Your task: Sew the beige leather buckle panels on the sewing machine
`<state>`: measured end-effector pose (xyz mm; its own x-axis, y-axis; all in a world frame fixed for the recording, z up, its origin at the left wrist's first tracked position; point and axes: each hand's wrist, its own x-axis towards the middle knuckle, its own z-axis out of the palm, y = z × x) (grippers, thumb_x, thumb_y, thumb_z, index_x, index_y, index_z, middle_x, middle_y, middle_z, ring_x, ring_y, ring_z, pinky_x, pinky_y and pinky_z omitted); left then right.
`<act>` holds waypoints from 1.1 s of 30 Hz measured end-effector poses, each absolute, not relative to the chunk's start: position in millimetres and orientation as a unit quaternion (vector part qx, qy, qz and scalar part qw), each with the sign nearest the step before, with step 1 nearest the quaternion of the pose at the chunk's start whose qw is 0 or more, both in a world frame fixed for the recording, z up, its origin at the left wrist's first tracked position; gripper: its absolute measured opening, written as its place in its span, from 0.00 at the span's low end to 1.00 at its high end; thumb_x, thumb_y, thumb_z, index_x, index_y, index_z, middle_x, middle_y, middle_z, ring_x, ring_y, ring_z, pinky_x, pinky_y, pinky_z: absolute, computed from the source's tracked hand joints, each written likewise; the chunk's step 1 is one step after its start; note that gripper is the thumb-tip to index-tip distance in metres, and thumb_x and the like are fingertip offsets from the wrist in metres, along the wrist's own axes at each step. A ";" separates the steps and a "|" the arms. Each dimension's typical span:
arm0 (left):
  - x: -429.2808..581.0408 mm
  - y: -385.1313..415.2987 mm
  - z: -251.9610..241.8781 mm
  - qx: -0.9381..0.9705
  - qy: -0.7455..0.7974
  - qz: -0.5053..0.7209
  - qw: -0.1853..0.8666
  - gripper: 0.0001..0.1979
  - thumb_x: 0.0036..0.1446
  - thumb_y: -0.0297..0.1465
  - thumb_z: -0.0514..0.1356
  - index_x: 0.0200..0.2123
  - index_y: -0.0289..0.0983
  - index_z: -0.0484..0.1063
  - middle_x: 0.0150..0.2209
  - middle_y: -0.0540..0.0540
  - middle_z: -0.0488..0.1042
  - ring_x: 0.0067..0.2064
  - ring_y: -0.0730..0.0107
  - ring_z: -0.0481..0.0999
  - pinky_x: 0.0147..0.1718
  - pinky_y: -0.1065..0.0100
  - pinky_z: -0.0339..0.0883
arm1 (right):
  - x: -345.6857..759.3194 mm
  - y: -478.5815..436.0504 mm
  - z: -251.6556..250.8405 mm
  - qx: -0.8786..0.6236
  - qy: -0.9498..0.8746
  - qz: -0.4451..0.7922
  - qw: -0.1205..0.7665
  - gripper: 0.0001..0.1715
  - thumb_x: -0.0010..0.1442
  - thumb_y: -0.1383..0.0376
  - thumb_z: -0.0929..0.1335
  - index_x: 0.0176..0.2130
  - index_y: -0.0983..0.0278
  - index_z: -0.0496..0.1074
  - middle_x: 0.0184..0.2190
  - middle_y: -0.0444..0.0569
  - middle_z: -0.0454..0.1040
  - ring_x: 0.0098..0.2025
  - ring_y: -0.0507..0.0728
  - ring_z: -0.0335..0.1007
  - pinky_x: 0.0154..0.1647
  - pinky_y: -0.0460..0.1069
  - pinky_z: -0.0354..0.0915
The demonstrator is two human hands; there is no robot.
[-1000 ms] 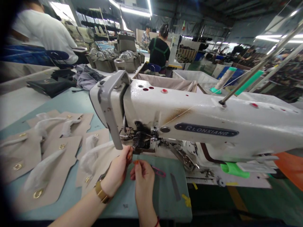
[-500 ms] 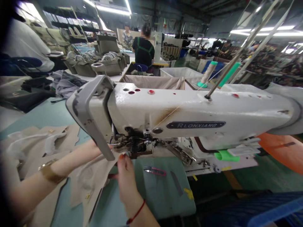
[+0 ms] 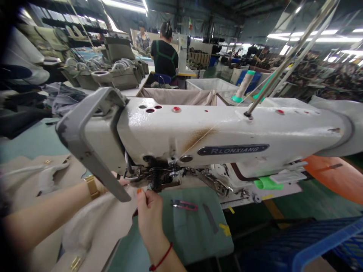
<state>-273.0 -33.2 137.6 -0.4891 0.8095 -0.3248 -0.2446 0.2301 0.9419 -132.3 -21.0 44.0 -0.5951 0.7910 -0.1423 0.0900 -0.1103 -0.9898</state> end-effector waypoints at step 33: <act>-178.4 -121.8 36.7 0.296 0.754 0.534 0.241 0.27 0.52 0.49 0.59 0.49 0.37 0.75 0.46 0.40 0.78 0.52 0.46 0.74 0.52 0.53 0.69 | -50.5 -46.3 58.8 -0.321 -0.591 0.711 0.203 0.28 0.62 0.46 0.61 0.32 0.69 0.67 0.28 0.48 0.66 0.33 0.53 0.62 0.32 0.43 0.59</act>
